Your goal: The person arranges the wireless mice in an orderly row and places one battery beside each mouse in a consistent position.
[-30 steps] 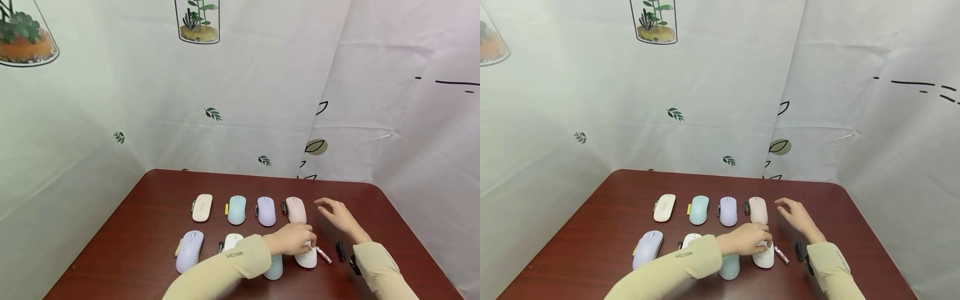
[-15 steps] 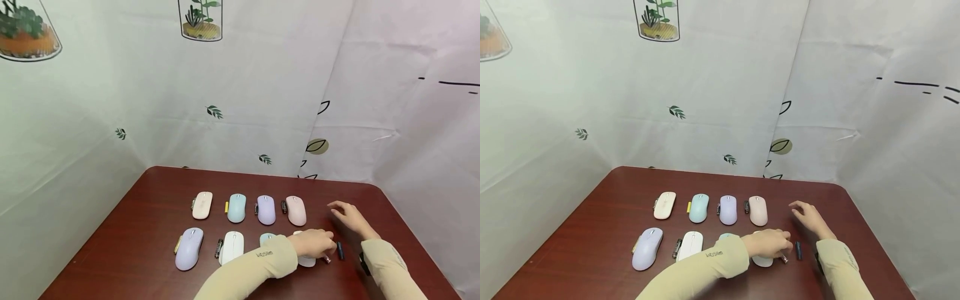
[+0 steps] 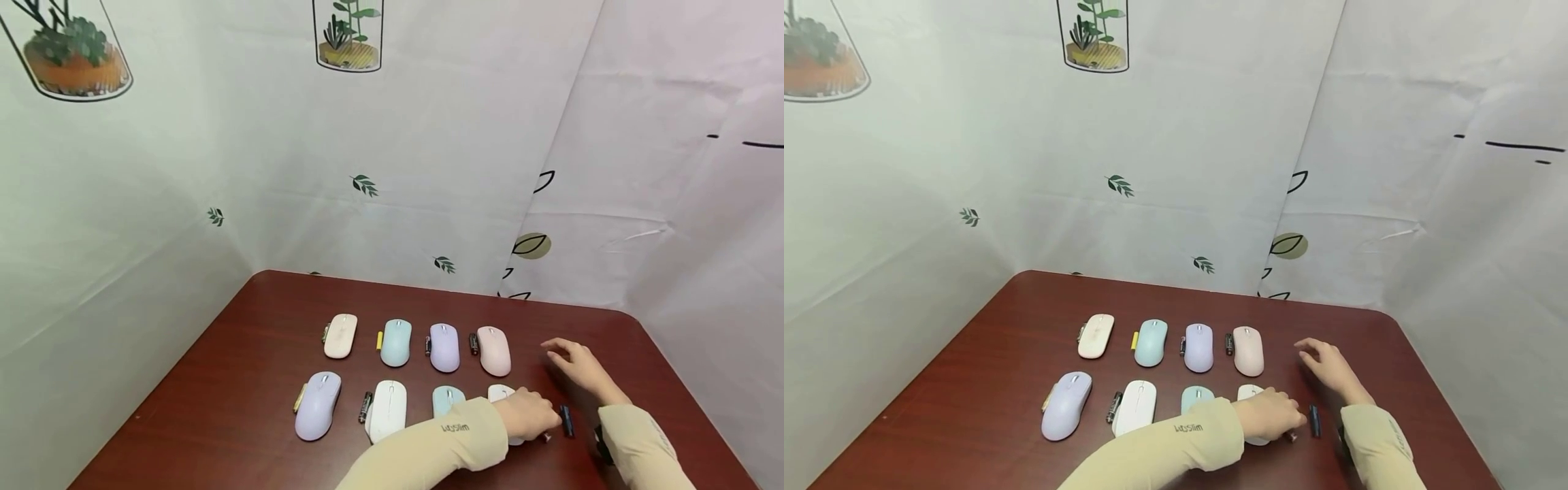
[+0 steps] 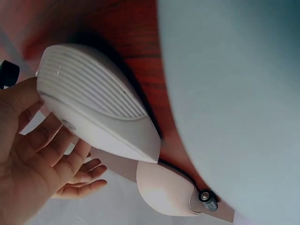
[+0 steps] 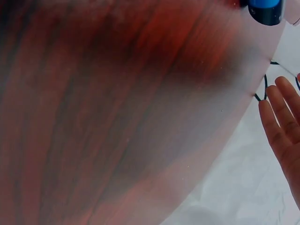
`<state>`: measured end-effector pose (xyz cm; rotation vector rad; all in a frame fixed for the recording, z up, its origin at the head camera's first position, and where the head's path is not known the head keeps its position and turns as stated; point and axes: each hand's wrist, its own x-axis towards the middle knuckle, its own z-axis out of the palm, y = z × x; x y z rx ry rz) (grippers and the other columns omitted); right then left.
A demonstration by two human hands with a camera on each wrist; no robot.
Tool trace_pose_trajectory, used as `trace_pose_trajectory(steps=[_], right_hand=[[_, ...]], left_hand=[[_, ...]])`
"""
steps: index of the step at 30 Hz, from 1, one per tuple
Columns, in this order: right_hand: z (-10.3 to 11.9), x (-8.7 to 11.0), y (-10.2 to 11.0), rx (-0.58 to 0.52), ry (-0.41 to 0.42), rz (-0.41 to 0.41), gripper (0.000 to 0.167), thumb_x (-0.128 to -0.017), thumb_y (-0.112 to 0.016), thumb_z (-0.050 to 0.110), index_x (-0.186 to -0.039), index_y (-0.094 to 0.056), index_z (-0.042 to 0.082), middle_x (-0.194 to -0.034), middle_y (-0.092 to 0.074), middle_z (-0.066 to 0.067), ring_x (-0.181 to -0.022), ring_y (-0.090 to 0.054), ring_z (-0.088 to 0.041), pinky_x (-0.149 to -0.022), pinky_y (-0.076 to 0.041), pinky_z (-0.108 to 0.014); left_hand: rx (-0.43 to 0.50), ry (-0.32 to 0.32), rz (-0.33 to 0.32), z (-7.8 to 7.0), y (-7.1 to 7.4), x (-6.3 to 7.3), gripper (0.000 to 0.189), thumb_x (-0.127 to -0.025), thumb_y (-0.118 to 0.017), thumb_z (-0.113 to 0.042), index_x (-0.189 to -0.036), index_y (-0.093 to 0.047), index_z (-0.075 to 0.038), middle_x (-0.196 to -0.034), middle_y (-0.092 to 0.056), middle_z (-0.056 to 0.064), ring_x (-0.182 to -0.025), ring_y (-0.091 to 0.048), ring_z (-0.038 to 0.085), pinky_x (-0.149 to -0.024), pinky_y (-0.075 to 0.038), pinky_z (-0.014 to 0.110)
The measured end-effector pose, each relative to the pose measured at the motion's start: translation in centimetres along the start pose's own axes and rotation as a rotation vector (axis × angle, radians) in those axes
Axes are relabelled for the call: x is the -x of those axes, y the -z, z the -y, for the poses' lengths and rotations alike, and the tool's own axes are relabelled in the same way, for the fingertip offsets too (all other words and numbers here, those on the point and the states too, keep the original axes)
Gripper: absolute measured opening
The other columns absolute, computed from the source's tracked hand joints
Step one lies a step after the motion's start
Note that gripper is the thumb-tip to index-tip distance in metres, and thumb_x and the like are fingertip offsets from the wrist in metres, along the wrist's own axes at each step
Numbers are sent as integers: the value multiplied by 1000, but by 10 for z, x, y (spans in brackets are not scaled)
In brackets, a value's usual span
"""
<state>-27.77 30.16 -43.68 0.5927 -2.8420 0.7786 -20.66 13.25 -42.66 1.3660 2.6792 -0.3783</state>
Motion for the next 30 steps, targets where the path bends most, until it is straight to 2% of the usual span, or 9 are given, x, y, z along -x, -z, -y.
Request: trace_pose_trajectory(steps=[4,10,18,23,26,30], right_hand=[[1,0,-3,-6,0,-2,20,-91,-56,3,-108,-64,-3,-105,-66,-23,-94,-63,-38,-75,-52,-45],[7,-1,-9,5,26,5,17,-89,-59,3,-105,-66,-1,-103,-68,-18,-90,-64,-34,-72,-52,-37],[14,-3,-8,25,47,6,19,-90,-57,2,-108,-65,-1,-105,-67,-18,-96,-63,-36,-78,-51,-46],[22,-5,-6,24,78,-5,19,-90,-58,2,-107,-65,-2,-104,-68,-16,-93,-65,-34,-76,-52,-43],[29,-7,-5,11,89,-14,19,-89,-58,2,-107,-65,-2,-104,-68,-15,-91,-66,-32,-75,-53,-37],[40,-8,-5,-4,99,-19,19,-89,-59,1,-107,-65,-2,-103,-68,-16,-89,-66,-30,-73,-53,-34]], left_hand=[[-24,10,-36,-4,-4,0,15,-89,-61,-35,-102,-65,-41,-108,-62,-22,-96,-57,-1,-84,-42,22],[-42,33,-85,-8,-4,4,11,-87,-63,-40,-98,-65,-41,-105,-63,-21,-90,-58,1,-77,-47,22],[56,25,-81,-7,2,7,19,-93,-57,-34,-111,-59,-38,-110,-61,-20,-93,-59,1,-76,-49,20],[76,19,-103,-8,6,11,22,-92,-59,-34,-114,-57,-37,-111,-61,-21,-94,-57,2,-77,-48,22],[99,6,-132,-8,8,16,23,-91,-58,-35,-114,-56,-35,-111,-62,-20,-94,-58,1,-74,-48,21],[158,-24,-206,-5,9,27,19,-91,-60,-32,-110,-56,-29,-103,-63,-17,-88,-60,0,-70,-48,16]])
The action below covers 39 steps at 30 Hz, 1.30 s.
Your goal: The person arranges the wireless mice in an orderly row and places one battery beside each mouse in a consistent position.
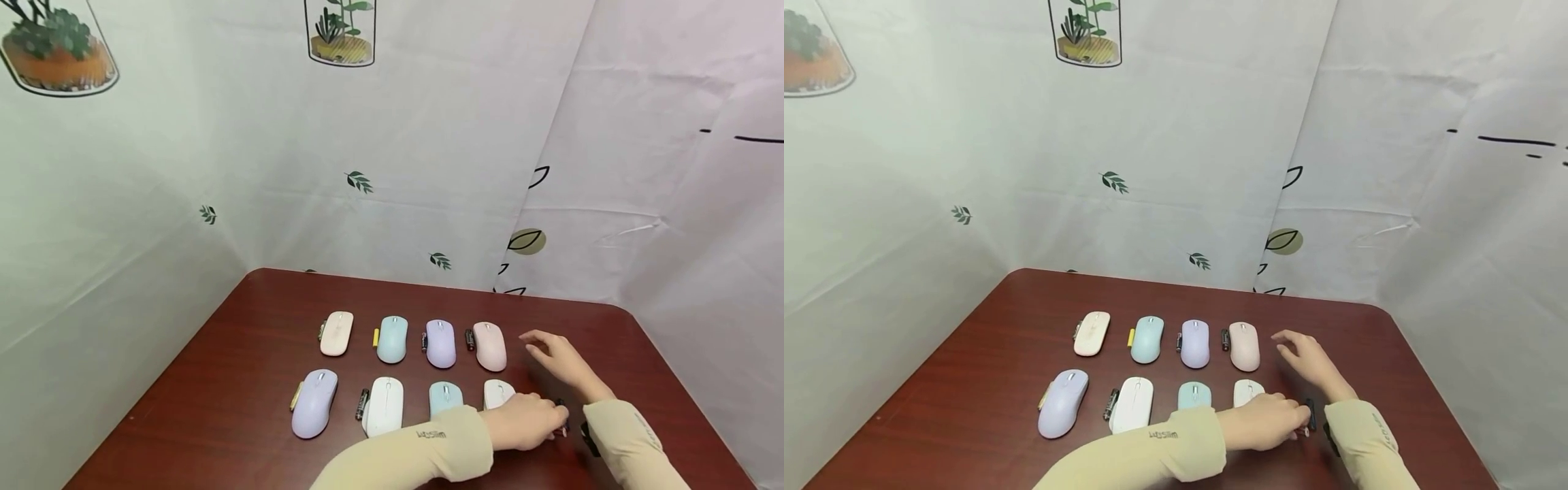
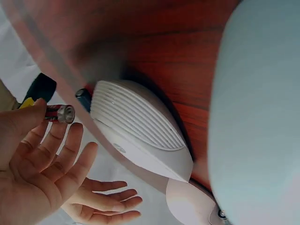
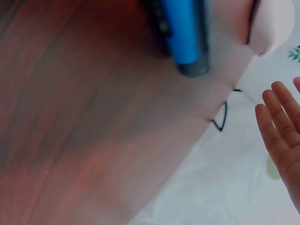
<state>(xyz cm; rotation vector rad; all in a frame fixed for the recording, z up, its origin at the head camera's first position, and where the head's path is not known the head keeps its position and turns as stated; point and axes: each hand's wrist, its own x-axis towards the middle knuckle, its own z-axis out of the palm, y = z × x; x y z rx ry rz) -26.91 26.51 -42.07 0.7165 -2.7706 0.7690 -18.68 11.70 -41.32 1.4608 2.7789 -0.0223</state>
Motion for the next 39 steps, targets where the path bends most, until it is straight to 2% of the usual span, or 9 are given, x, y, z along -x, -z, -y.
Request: trace_pose_trajectory(steps=[8,12,15,19,23,30,33,35,39], right_hand=[[21,-3,-6,-13,39,2,19,-88,-60,0,-106,-65,0,-104,-69,-13,-86,-67,-25,-71,-53,-32],[31,-4,-9,-5,86,-5,19,-86,-62,0,-105,-66,1,-102,-69,-11,-88,-66,-25,-72,-53,-35],[37,-5,-12,16,132,-23,19,-85,-63,-1,-103,-66,1,-101,-70,-9,-90,-66,-26,-74,-53,-37],[46,-6,-15,33,177,-38,20,-84,-63,-1,-103,-66,1,-100,-70,-9,-90,-66,-26,-74,-52,-37],[53,-6,-19,29,165,-5,20,-86,-62,2,-106,-66,2,-104,-69,-9,-92,-66,-25,-75,-52,-38],[63,-6,-23,7,173,56,22,-86,-61,2,-108,-65,2,-105,-69,-10,-83,-61,-15,-69,-50,-33],[69,-6,-26,-1,204,48,23,-85,-62,0,-108,-66,2,-104,-69,-9,-86,-63,-19,-71,-51,-33],[73,-5,-28,-1,227,45,24,-84,-63,-1,-108,-66,2,-105,-69,-8,-95,-64,-24,-76,-52,-36],[82,-4,-34,-12,273,65,25,-84,-63,-1,-108,-65,3,-106,-69,-9,-97,-65,-26,-80,-53,-37]], left_hand=[[94,-14,-140,14,9,28,22,-91,-61,-25,-112,-56,-30,-91,-61,-16,-79,-60,-4,-58,-42,9],[130,-45,-204,23,14,39,20,-90,-63,-24,-110,-61,-28,-86,-61,-16,-79,-56,-6,-62,-39,5],[191,-46,-244,30,17,47,22,-91,-61,-23,-113,-62,-24,-91,-64,-15,-81,-56,-5,-66,-38,3],[276,-17,-286,40,18,56,21,-93,-59,-20,-113,-64,-19,-97,-67,-10,-83,-58,-4,-68,-38,3],[312,18,-321,49,16,64,17,-92,-59,-15,-108,-66,-18,-95,-66,-8,-84,-58,-3,-68,-39,4],[355,77,-323,62,12,78,25,-86,-66,-11,-111,-65,-15,-90,-63,-5,-83,-55,0,-66,-40,12],[356,99,-305,69,10,85,32,-81,-71,-12,-112,-65,-15,-88,-61,-5,-81,-53,0,-66,-38,10],[365,117,-290,75,9,90,35,-78,-74,-13,-112,-64,-15,-86,-60,-5,-78,-51,1,-67,-38,9],[394,189,-289,87,6,101,41,-75,-78,-13,-112,-63,-13,-89,-63,-3,-80,-53,2,-72,-44,14]])
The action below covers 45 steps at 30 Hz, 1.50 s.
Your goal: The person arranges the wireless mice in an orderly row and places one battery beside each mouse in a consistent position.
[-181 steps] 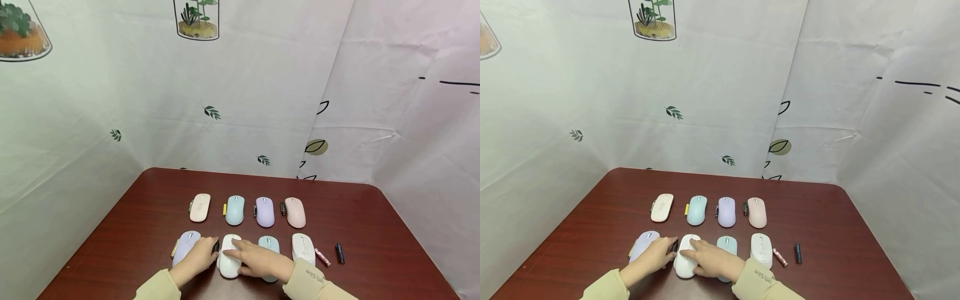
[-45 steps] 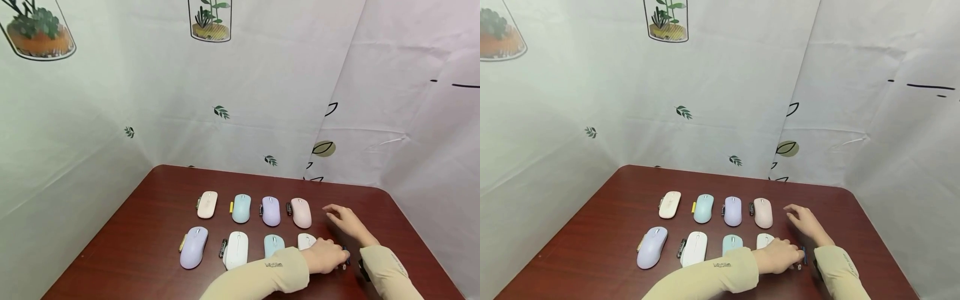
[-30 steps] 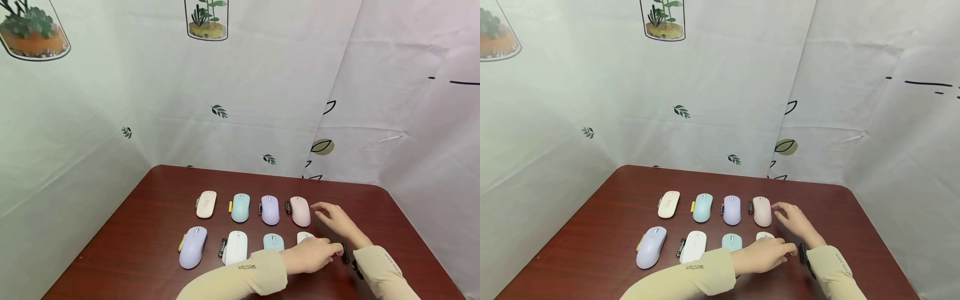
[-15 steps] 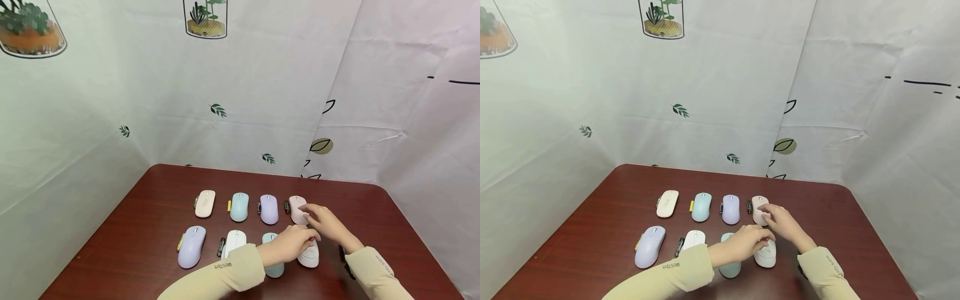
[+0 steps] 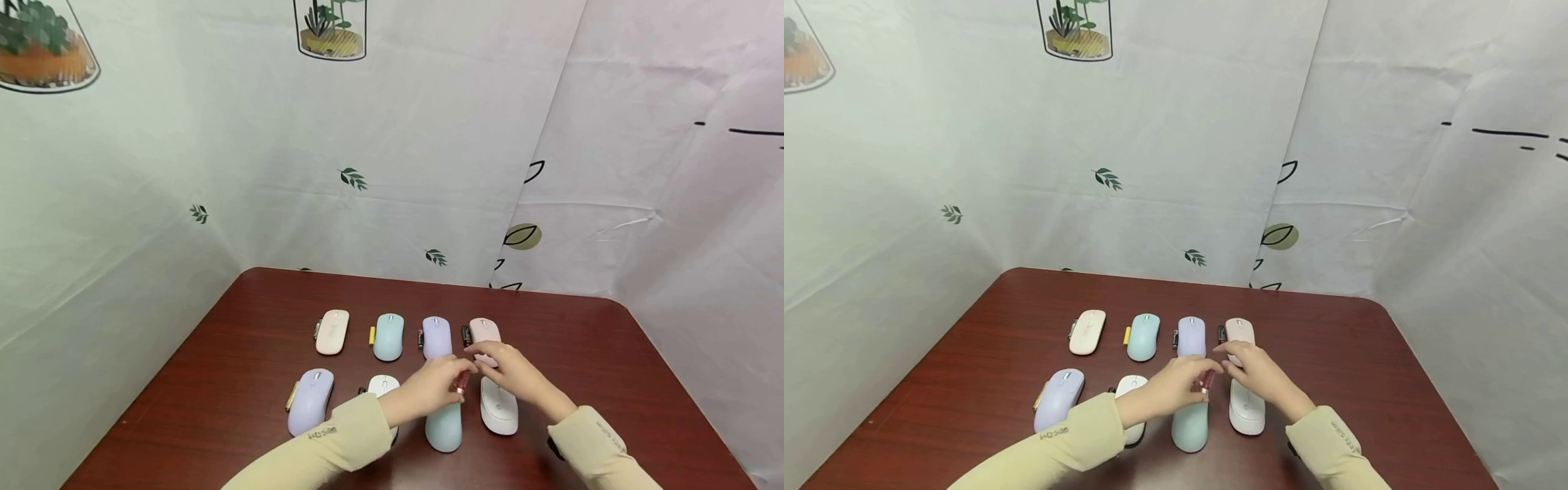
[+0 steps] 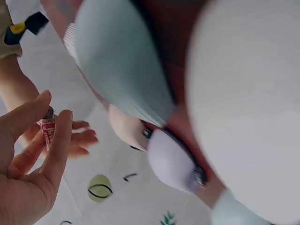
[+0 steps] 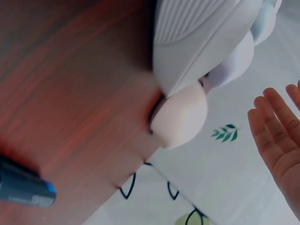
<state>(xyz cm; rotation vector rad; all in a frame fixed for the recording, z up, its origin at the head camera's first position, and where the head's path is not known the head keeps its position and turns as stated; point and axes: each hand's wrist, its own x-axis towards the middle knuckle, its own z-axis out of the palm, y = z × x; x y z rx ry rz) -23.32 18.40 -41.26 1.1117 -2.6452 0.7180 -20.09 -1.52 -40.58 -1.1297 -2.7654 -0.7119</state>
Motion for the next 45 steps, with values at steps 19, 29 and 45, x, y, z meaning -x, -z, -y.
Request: trace_pose_trajectory(steps=[19,29,45], right_hand=[[50,-7,-23,56,48,259,29,-86,-67,20,-109,-64,3,-107,-65,-6,-99,-61,-21,-82,-51,-33],[61,-5,-27,104,-6,314,48,-74,-78,31,-111,-62,5,-105,-59,-4,-89,-58,-18,-74,-49,-29],[61,-5,-27,86,-6,331,51,-73,-79,32,-112,-62,4,-106,-60,-5,-92,-58,-18,-77,-49,-30]], left_hand=[[74,186,55,35,11,41,22,-71,-80,-9,-84,-63,-6,-65,-56,-5,-56,-43,-2,-53,-37,13],[43,244,119,31,5,45,24,-63,-84,-8,-73,-62,-9,-57,-54,-7,-51,-46,0,-49,-38,14],[-172,272,189,23,-5,40,41,-60,-88,-20,-84,-56,-13,-64,-54,-7,-59,-58,13,-50,-43,25]])
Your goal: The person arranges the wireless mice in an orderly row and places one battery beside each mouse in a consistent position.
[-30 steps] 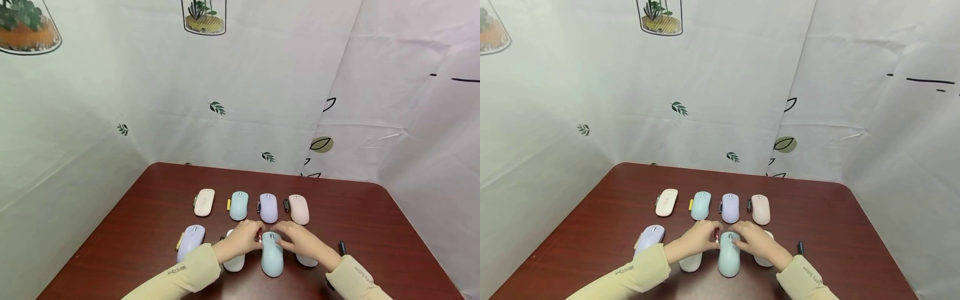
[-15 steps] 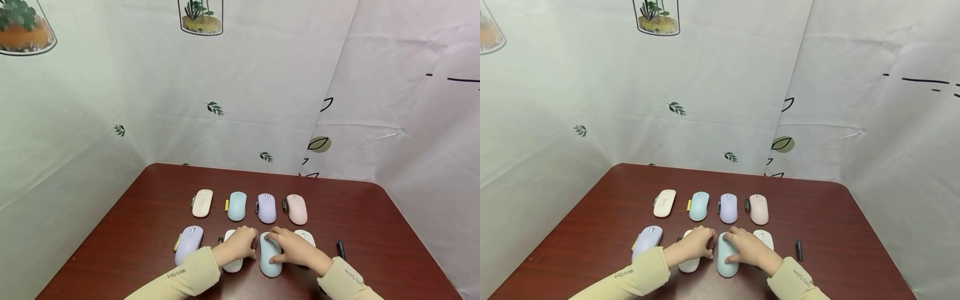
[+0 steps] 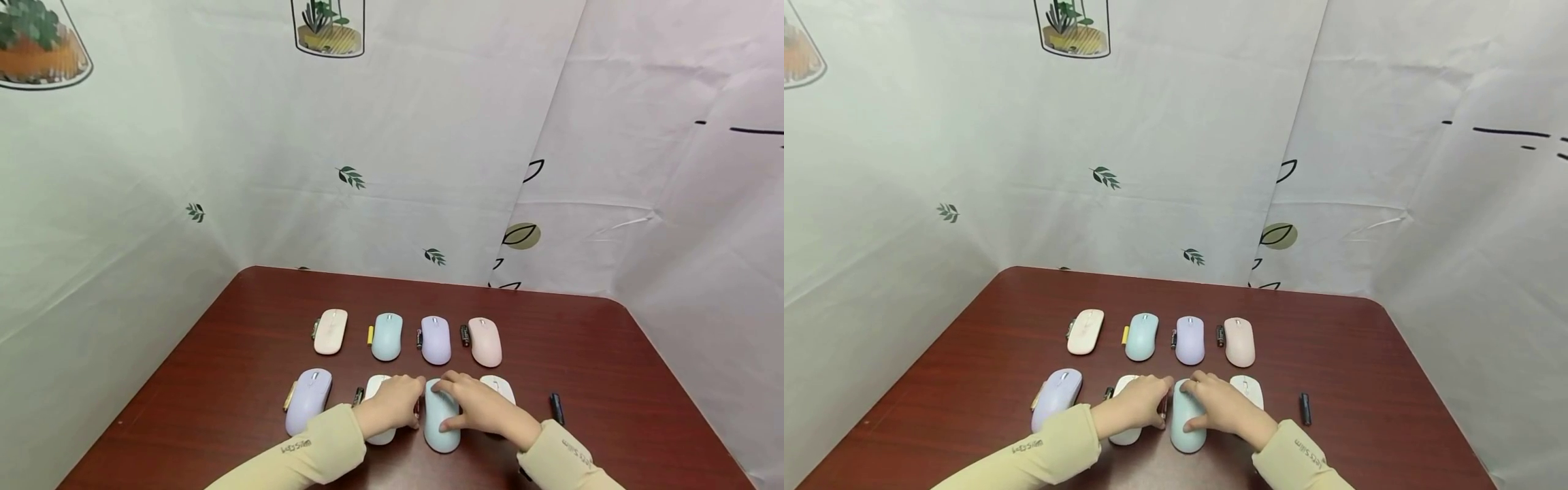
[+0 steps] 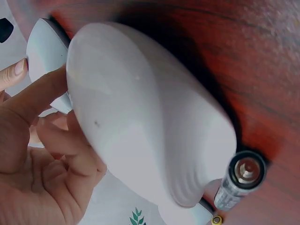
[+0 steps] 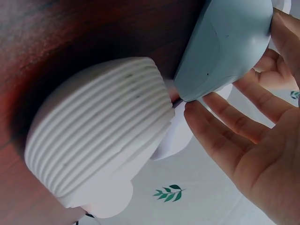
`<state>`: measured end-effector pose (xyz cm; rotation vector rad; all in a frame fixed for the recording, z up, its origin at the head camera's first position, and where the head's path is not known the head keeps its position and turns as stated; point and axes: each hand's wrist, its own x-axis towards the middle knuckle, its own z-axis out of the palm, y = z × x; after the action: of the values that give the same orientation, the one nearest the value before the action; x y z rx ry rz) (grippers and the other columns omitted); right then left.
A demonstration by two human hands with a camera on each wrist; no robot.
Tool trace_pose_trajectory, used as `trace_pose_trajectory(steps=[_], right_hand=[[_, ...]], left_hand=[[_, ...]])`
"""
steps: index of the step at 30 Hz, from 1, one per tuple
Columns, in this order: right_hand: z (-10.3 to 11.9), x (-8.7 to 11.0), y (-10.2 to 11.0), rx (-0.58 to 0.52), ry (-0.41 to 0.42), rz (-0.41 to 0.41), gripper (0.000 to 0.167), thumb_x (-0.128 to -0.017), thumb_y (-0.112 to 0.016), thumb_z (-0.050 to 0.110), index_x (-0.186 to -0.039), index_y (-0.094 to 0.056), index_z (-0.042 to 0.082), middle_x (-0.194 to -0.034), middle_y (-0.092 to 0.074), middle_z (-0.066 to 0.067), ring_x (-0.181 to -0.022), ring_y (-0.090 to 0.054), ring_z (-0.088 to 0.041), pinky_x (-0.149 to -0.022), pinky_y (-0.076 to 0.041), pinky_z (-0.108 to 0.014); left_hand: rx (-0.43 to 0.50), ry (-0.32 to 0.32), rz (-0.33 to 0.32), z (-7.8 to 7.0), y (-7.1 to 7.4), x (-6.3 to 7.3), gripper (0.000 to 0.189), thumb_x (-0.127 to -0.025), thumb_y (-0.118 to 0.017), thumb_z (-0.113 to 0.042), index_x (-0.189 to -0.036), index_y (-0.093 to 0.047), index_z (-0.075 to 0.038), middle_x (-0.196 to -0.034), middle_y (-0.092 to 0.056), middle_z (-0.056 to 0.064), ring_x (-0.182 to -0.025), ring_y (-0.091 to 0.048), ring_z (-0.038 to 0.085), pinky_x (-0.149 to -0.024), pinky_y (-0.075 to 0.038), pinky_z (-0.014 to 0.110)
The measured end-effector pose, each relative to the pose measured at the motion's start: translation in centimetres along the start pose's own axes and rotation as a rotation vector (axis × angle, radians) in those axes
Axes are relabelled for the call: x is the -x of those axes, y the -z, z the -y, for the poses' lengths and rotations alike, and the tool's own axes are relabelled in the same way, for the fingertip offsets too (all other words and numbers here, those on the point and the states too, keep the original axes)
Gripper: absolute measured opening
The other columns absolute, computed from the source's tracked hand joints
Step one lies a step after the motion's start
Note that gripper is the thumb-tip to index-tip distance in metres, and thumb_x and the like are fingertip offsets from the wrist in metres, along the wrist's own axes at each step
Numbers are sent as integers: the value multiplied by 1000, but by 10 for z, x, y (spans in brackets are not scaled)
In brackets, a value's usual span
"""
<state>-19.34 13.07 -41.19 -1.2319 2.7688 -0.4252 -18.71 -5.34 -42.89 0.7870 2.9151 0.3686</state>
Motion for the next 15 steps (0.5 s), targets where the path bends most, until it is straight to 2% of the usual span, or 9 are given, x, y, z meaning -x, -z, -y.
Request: trace_pose_trajectory(steps=[8,15], right_hand=[[-2,1,-1,3,-8,-5,52,-73,-79,33,-113,-62,5,-108,-60,-5,-94,-58,-20,-79,-49,-32],[-2,0,-3,-10,-11,1,52,-72,-79,33,-113,-62,4,-108,-60,-6,-94,-59,-20,-79,-49,-31]], left_hand=[[-80,-20,-6,-3,-1,-1,43,-63,-87,-25,-87,-54,-12,-64,-55,-5,-58,-58,13,-47,-44,26],[-23,-80,-22,0,4,2,34,-67,-84,-20,-87,-59,-9,-67,-57,-3,-59,-56,9,-50,-42,20]])
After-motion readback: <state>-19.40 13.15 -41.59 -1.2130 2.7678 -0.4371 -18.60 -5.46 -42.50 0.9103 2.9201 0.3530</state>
